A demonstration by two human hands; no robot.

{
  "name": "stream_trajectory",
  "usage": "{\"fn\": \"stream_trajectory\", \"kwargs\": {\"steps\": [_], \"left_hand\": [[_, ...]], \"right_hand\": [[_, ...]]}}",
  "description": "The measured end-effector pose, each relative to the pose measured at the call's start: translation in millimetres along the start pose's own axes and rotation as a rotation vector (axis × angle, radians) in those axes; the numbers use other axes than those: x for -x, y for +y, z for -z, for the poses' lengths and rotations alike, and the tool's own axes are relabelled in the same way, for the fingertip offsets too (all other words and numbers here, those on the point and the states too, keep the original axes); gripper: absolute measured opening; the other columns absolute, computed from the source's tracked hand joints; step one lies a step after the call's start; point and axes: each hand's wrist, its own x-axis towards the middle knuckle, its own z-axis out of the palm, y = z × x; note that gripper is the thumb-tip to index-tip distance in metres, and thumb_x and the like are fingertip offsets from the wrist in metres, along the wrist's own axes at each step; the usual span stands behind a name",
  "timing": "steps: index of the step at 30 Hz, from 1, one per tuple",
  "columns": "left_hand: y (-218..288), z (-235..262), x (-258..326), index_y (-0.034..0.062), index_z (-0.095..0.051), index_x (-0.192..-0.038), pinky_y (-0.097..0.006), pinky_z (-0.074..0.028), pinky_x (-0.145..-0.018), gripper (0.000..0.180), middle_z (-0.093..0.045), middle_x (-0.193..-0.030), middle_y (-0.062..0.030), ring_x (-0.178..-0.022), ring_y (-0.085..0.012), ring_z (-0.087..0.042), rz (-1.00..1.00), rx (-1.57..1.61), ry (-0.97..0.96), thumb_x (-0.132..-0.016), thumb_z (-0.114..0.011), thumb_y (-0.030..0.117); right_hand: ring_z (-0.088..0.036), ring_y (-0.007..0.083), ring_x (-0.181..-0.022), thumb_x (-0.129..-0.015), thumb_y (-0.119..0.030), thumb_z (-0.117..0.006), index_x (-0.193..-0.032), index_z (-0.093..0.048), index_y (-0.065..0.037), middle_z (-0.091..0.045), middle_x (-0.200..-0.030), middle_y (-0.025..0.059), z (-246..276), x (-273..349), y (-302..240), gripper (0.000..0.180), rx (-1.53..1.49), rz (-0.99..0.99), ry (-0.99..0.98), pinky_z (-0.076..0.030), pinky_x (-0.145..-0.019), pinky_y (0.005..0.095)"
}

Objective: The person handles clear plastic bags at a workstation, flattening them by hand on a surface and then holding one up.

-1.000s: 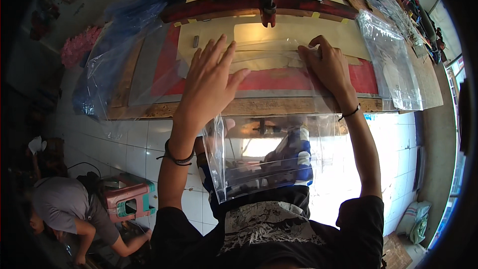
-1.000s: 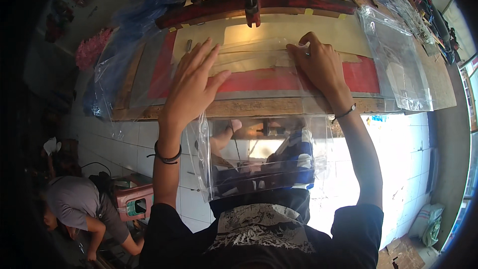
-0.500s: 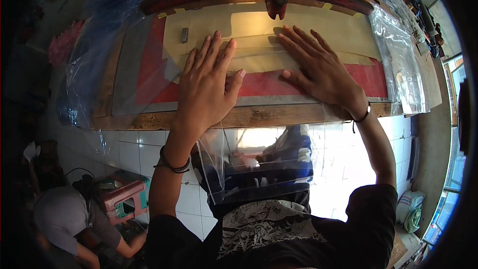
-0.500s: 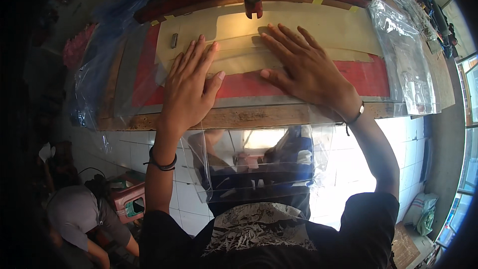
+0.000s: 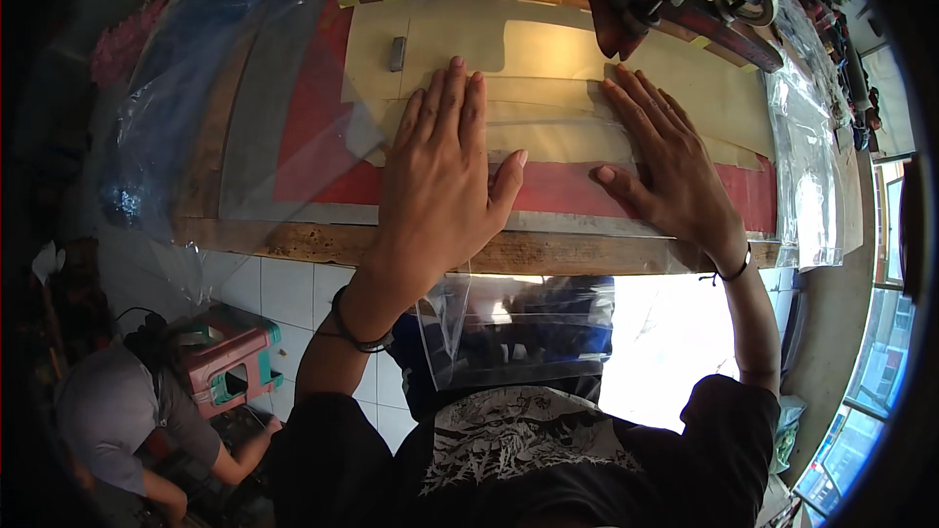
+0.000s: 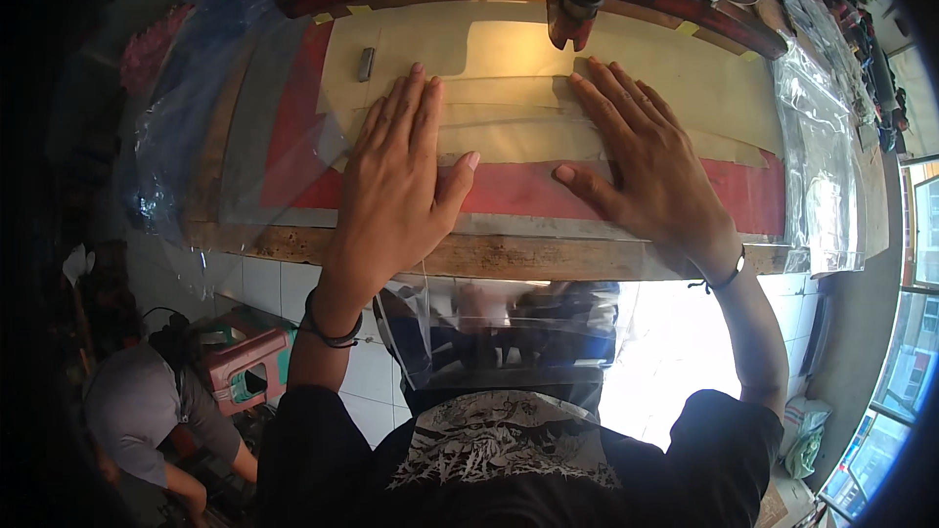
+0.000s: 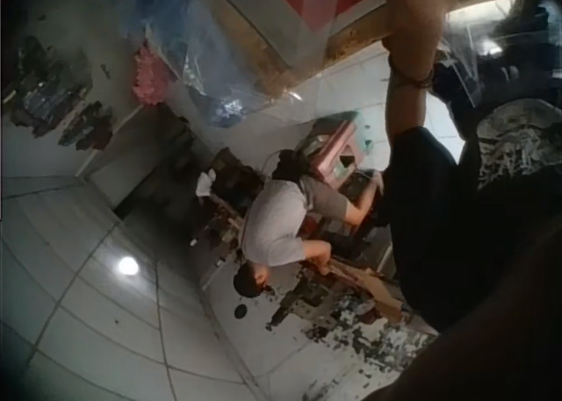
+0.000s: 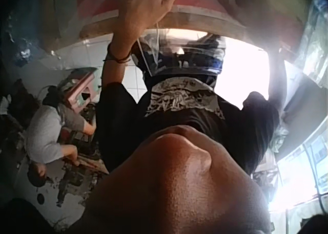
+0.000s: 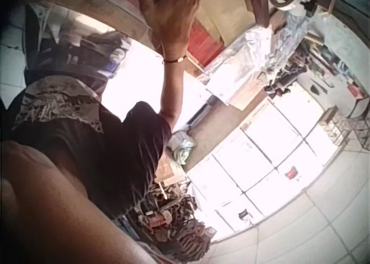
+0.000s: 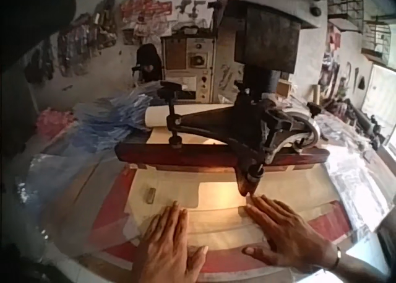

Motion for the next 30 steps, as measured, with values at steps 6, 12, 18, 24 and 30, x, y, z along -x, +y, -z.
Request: {"fn": "stream_trajectory", "kwargs": {"steps": [6,12,18,24,30], "left_hand": [[-4,-6,0,-0.0062,-0.040,-0.142,-0.049,-0.024,-0.119,0.062,-0.039,-0.148,-0.0270,-0.139,-0.0385,-0.039,-0.013,-0.020,0.079,-0.097,-0.052,0.033],[4,15,13,-0.0017,-0.049,-0.137,-0.047,-0.023,-0.120,0.051,-0.044,-0.147,-0.0211,-0.138,-0.0356,-0.040,-0.083,0.026,0.157,-0.095,-0.057,0.026],[7,17,42,-0.0023,-0.040,-0.144,-0.045,-0.022,-0.121,0.065,-0.039,-0.151,-0.0216,-0.142,-0.0348,-0.035,-0.041,0.026,0.096,-0.097,-0.056,0.039],[-7,10,21,-0.0066,-0.044,-0.141,-0.046,-0.022,-0.121,0.069,-0.041,-0.148,-0.0258,-0.141,-0.0361,-0.036,-0.074,0.009,0.054,-0.096,-0.053,0.045],[-3,10,16,-0.0006,-0.042,-0.144,-0.047,-0.026,-0.118,0.065,-0.042,-0.149,-0.0219,-0.139,-0.0348,-0.039,-0.036,0.047,0.009,-0.094,-0.059,0.038]], "right_hand": [[-0.029,0.0373,-0.145,-0.094,-0.056,-0.051,-0.147,-0.040,-0.002,-0.035,-0.153,0.0225,-7,5,6,0.076,0.030,0.011,0.049,-0.024,-0.119,0.0467],[-0.031,0.0358,-0.144,-0.098,-0.052,-0.047,-0.145,-0.042,-0.005,-0.038,-0.153,0.0199,-20,10,18,0.067,0.046,0.060,0.135,-0.025,-0.118,0.0455],[-0.024,0.0331,-0.148,-0.102,-0.044,-0.044,-0.147,-0.040,-0.011,-0.034,-0.157,0.0131,-11,17,-3,0.056,0.326,0.049,0.273,-0.015,-0.120,0.0538],[-0.019,0.0346,-0.149,-0.100,-0.052,-0.042,-0.147,-0.040,-0.010,-0.031,-0.158,0.0144,-6,23,3,0.063,0.063,0.040,0.134,-0.014,-0.121,0.0521],[-0.021,0.0367,-0.148,-0.094,-0.067,-0.042,-0.148,-0.040,-0.008,-0.032,-0.156,0.0212,-6,23,3,0.081,0.040,0.024,0.024,-0.017,-0.121,0.0498]]}}
